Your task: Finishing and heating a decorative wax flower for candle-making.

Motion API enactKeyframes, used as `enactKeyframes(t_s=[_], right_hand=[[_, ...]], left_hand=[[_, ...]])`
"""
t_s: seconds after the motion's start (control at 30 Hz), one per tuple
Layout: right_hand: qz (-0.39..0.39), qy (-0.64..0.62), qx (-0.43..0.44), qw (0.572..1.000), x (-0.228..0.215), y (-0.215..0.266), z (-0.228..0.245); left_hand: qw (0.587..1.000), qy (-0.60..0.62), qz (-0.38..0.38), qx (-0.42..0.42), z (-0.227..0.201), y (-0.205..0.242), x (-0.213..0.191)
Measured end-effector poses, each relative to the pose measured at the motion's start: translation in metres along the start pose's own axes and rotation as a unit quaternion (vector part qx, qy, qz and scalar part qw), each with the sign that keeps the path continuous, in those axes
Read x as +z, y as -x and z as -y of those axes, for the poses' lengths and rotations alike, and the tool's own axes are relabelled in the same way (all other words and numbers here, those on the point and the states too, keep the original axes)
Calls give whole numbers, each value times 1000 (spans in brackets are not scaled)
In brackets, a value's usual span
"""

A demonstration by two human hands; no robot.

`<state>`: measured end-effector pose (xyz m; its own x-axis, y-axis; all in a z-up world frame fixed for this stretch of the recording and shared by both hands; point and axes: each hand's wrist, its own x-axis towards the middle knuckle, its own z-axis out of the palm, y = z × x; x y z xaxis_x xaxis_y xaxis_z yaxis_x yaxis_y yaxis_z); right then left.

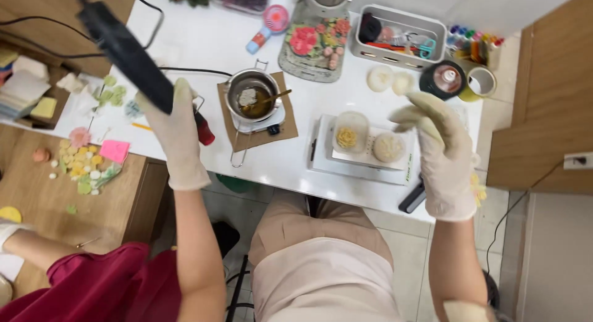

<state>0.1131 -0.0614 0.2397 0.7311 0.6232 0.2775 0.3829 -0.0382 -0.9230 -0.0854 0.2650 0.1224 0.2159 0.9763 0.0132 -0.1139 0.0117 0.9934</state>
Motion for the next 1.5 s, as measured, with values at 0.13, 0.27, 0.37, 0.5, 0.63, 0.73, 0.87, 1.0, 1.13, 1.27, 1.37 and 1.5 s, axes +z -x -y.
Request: enactKeyframes(t_s=[0.13, 0.27, 0.37, 0.5, 0.63, 0.73, 0.87, 1.0, 1.13, 1.27, 1.37, 1.5], right_hand=[[106, -59, -19, 992, 4, -20, 31], [186, -52, -99, 976, 17, -36, 46], [218, -49, -130, 966, 30, -45, 53], [240, -91, -137, 957, 50, -41, 57], [166, 13, -199, 966, 66, -24, 45], [85, 129, -241, 958, 78, -22, 41], [19, 214, -242, 946, 87, -24, 33], [19, 219, -218, 951, 79, -27, 26], [33, 204, -235, 950, 58, -34, 1], [11, 19, -163, 986, 41, -42, -19], [-33, -59, -146, 987, 26, -48, -70], [-56, -20, -204, 977, 17, -48, -107]], left_hand=[[994, 86, 20, 62, -50, 74, 31], [983, 156, 58, 80, -61, 109, 70], [974, 169, 115, 98, -48, 138, 100], [972, 136, 121, 152, -38, 159, 135], [891, 433, 127, -60, -21, 166, 157], [899, 414, 114, -88, -9, 175, 167], [996, -12, 64, 62, 5, 187, 177], [987, -71, 52, 136, 0, 193, 172], [939, -205, 108, 253, -10, 190, 167], [932, -154, 183, 272, -20, 186, 159], [937, -120, 218, 244, -10, 186, 148], [924, -186, 254, 218, 12, 184, 138]])
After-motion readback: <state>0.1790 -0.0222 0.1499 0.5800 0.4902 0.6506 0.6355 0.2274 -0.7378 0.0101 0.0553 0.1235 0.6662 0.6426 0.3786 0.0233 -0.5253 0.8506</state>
